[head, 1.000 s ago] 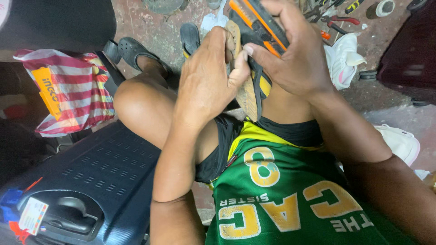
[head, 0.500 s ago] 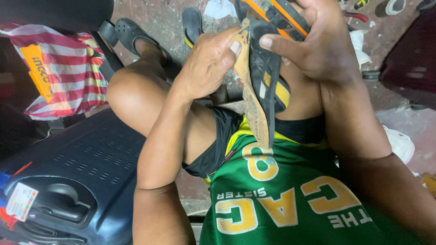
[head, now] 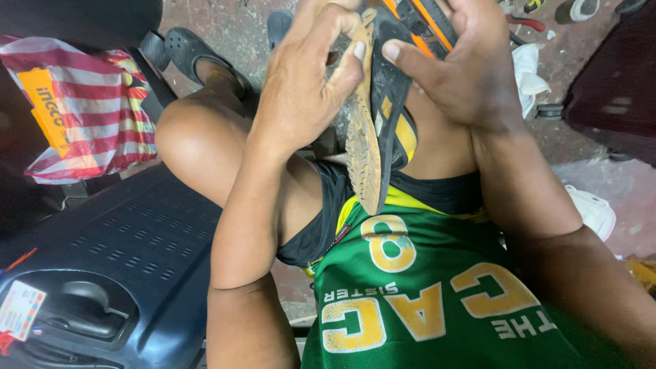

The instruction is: The person cleans the sole of a flip-flop with a cloth and liquid, then uses a utility knife to scrape and trim the sole's edge. The person handles the sandal repeatedly while seated on the floor.

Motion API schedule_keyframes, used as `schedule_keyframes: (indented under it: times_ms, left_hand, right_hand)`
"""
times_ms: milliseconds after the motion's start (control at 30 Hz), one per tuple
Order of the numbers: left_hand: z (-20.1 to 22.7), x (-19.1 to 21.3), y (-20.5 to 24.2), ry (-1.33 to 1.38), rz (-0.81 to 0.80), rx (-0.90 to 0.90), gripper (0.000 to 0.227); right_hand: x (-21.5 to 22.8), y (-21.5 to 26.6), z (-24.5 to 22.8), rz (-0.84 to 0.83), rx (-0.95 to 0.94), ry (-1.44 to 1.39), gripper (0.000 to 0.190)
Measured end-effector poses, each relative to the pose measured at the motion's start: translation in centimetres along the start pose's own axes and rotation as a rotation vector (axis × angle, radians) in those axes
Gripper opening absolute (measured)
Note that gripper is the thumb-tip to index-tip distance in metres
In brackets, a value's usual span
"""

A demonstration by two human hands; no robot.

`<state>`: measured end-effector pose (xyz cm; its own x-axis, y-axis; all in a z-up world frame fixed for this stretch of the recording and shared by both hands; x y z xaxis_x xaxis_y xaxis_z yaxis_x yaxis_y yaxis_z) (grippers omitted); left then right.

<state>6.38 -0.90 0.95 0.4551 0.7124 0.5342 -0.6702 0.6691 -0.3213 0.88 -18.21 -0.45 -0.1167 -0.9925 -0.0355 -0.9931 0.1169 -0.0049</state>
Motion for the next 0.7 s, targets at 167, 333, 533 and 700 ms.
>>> schedule_keyframes:
  times_ms: [167,333,533,700]
  left_hand:
    - [-0.6,-0.8,-1.0,-0.04,-0.108,-0.022,0.012]
    - [-1.1,-0.9,-1.4,-0.047,-0.151,-0.02,0.014]
    - [-0.9,-0.8,-2.7,-0.159,-0.196,-0.128,0.016]
    - [-1.7,-1.1,-4.6,-0.151,-0.353,-0.114,0.02]
  right_hand:
    - [1.0,0.6,0.6,0.102,-0.155,0.056,0.034]
    - [1.8,0.6,0.4,0.015,-0.038,0.101,0.035]
    - [4.9,2.5,-4.7,-0.124,0.207,0.847,0.021]
    - [6.0,3.9,-8.9,-0.508,0.546,1.351,0.045]
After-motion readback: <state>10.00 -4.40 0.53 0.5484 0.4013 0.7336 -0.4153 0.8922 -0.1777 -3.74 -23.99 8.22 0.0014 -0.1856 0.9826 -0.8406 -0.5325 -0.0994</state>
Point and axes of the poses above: each hand's wrist, its own y-axis away from the middle knuckle, its own x-axis out of the back of the hand, z = x × y, the point moved 6 cm from there along -y, towards the middle knuckle, and after that the axes turned 5 degrees about -y, right-handed, at the moved point
